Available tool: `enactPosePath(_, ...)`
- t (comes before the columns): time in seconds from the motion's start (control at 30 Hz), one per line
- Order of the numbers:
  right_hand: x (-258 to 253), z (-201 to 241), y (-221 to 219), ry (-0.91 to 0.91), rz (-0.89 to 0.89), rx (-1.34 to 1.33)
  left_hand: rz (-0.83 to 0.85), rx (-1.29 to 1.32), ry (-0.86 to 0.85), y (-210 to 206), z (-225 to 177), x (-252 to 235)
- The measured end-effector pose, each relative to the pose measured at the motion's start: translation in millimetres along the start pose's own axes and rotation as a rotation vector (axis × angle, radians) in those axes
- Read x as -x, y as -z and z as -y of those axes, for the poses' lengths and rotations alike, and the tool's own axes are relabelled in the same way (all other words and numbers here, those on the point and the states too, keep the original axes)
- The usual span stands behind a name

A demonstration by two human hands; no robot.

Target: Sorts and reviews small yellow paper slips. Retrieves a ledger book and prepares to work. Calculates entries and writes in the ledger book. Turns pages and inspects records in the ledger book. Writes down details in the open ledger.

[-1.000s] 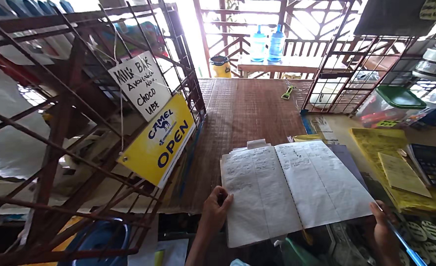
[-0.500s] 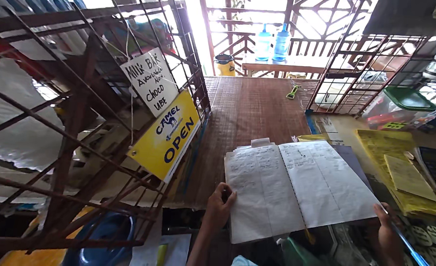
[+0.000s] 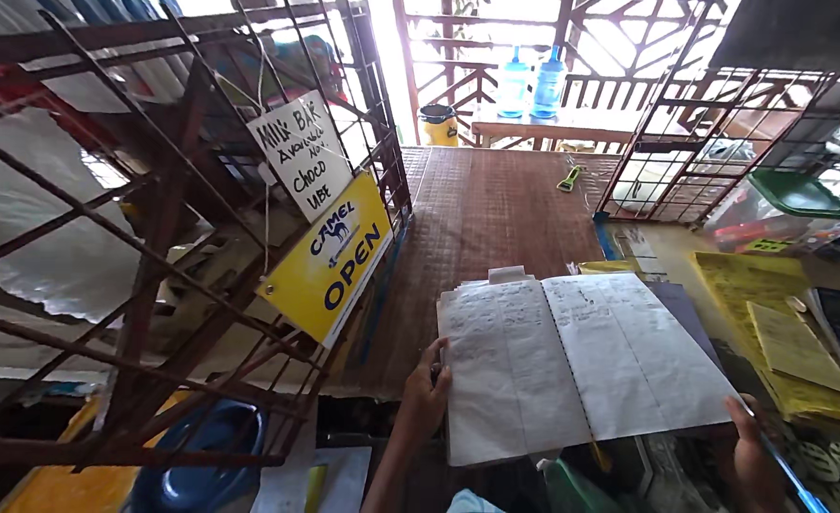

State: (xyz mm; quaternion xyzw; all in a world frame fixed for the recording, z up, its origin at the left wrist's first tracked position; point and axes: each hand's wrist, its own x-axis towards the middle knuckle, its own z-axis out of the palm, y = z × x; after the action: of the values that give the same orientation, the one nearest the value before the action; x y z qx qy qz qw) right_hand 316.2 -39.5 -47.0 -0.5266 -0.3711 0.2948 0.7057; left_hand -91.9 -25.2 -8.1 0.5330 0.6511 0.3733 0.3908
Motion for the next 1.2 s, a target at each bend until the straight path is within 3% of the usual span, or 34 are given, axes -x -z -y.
enactPosePath(1.0,4.4,7.9,-4.9,-0.026,-0.028,0.06,-0.006,0.02,-0.063,1.0,3.2,0.1)
enactPosePath(1.1,3.0,17.6,-0.8,-0.123,-0.104,-0.03,0.0,0.035,-0.06,0.4,4.2,-1.2)
enactPosePath(1.2,-7.6,34.1,12.5,-0.022,-0.244,-0.137,-0.013,0.042,-0.054,-0.1,3.6,-1.7)
